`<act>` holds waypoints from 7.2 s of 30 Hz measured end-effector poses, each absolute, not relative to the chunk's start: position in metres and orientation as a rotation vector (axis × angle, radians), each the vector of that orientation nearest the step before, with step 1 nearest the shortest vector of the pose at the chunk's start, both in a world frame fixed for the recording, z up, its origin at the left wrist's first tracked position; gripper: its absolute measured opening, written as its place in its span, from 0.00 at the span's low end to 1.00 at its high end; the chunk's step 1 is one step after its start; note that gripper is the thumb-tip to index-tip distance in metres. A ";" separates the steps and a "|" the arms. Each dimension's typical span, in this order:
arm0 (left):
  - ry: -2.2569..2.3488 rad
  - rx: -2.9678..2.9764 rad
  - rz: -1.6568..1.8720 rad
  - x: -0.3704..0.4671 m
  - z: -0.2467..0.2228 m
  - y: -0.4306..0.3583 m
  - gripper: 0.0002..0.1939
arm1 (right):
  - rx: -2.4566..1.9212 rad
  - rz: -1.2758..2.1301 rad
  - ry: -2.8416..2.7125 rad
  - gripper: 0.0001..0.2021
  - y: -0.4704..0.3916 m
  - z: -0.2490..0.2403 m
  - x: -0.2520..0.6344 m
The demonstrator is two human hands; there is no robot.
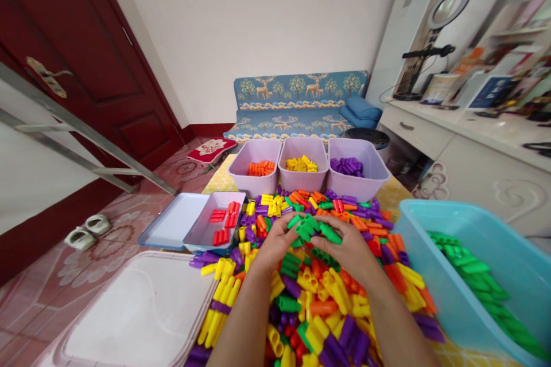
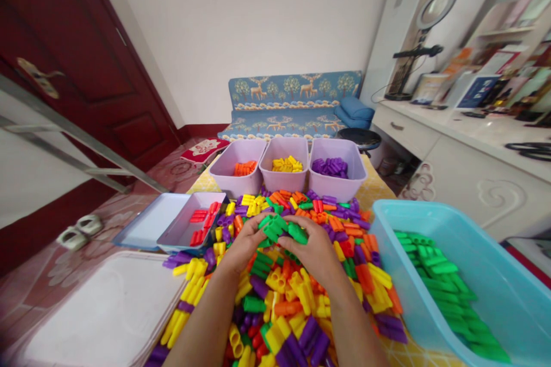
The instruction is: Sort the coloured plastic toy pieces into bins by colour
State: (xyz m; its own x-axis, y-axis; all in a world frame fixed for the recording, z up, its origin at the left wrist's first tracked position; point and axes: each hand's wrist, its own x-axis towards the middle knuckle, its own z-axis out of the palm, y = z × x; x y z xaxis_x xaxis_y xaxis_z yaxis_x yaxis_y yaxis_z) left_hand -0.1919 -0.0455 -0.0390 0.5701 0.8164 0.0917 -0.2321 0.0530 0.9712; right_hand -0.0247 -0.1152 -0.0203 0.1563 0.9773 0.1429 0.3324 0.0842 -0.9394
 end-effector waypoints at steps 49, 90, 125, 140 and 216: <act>1.142 2.327 0.261 -0.215 -0.007 -0.052 0.14 | -1.712 0.634 -1.819 0.14 -0.124 -0.022 -0.038; 1.003 2.520 0.404 -0.188 -0.039 -0.053 0.23 | -1.670 0.560 -1.446 0.10 -0.115 -0.037 -0.009; 0.675 1.179 0.817 -0.193 -0.039 -0.043 0.27 | -1.149 0.421 -0.601 0.14 -0.125 -0.010 -0.013; 1.171 2.111 0.757 -0.191 -0.046 -0.041 0.09 | -1.282 0.520 -0.675 0.17 -0.131 -0.008 0.017; 1.299 2.063 0.722 -0.184 -0.054 -0.046 0.15 | -2.292 0.023 -1.468 0.28 -0.118 -0.068 0.038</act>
State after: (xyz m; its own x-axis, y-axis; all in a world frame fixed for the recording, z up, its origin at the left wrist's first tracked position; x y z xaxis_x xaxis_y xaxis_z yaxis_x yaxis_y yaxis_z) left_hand -0.1836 -0.0459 -0.0536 0.3764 0.9169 0.1325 0.5964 -0.3493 0.7227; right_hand 0.0376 -0.1180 -0.0678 0.4437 0.8722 0.2059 0.8652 -0.3570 -0.3521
